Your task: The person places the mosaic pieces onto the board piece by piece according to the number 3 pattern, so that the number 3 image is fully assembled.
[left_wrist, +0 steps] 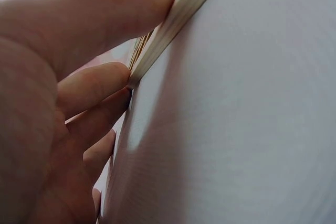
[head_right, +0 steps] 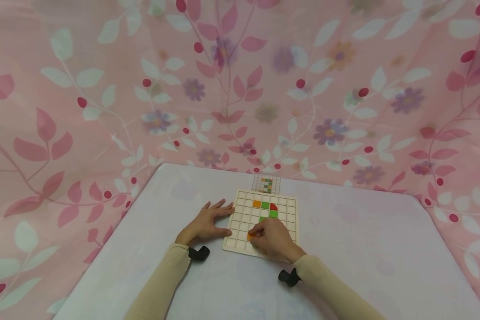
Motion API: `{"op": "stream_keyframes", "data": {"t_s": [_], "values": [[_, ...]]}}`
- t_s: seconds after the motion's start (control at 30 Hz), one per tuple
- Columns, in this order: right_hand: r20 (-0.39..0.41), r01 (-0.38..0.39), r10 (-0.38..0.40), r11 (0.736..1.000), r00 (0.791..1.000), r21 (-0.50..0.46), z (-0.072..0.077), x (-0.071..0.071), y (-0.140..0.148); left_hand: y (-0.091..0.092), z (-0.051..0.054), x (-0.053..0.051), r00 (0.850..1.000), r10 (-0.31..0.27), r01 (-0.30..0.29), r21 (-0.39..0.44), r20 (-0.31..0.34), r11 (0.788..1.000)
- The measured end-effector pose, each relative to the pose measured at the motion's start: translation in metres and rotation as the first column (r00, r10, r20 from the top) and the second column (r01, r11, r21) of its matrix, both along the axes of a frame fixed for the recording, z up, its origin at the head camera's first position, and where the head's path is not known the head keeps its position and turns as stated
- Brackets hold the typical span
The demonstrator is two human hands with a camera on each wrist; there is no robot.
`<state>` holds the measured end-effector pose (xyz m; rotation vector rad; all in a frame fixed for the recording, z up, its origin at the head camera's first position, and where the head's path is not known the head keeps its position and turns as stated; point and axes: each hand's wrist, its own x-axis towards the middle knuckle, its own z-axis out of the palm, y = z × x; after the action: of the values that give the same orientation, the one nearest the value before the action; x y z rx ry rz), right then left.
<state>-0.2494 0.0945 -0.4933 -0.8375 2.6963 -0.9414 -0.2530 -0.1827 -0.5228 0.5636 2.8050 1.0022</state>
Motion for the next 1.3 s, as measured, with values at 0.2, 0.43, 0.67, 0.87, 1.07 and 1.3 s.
{"op": "stream_keyframes", "data": {"t_s": [0.2, 0.43, 0.67, 0.87, 1.07, 1.3], "values": [[-0.013, -0.038, 0.038, 0.999, 0.999, 0.000, 0.003, -0.002, -0.001, -0.001, 0.000, -0.001, 1.000, -0.004, 0.004, 0.008, 0.003, 1.000], [-0.056, -0.068, 0.067, 0.997, 0.996, -0.018, 0.009, -0.004, 0.008, 0.000, 0.002, -0.005, 1.000, 0.002, -0.002, 0.007, 0.007, 1.000], [-0.109, 0.010, -0.011, 1.000, 0.994, -0.004, 0.018, -0.014, 0.040, 0.001, 0.000, -0.004, 1.000, 0.014, -0.015, 0.029, 0.023, 0.999], [-0.154, 0.127, -0.119, 0.991, 0.981, 0.047, 0.028, -0.024, 0.075, 0.000, -0.002, -0.003, 1.000, 0.017, -0.018, 0.011, 0.022, 1.000], [-0.225, 0.201, -0.181, 0.977, 0.957, 0.071, 0.039, -0.032, 0.111, -0.003, 0.002, -0.006, 1.000, 0.022, -0.022, 0.013, 0.012, 1.000], [-0.328, 0.253, -0.219, 0.965, 0.919, 0.065, 0.040, -0.039, 0.162, -0.006, -0.003, -0.004, 1.000, 0.025, -0.025, 0.026, -0.004, 0.999]]}}
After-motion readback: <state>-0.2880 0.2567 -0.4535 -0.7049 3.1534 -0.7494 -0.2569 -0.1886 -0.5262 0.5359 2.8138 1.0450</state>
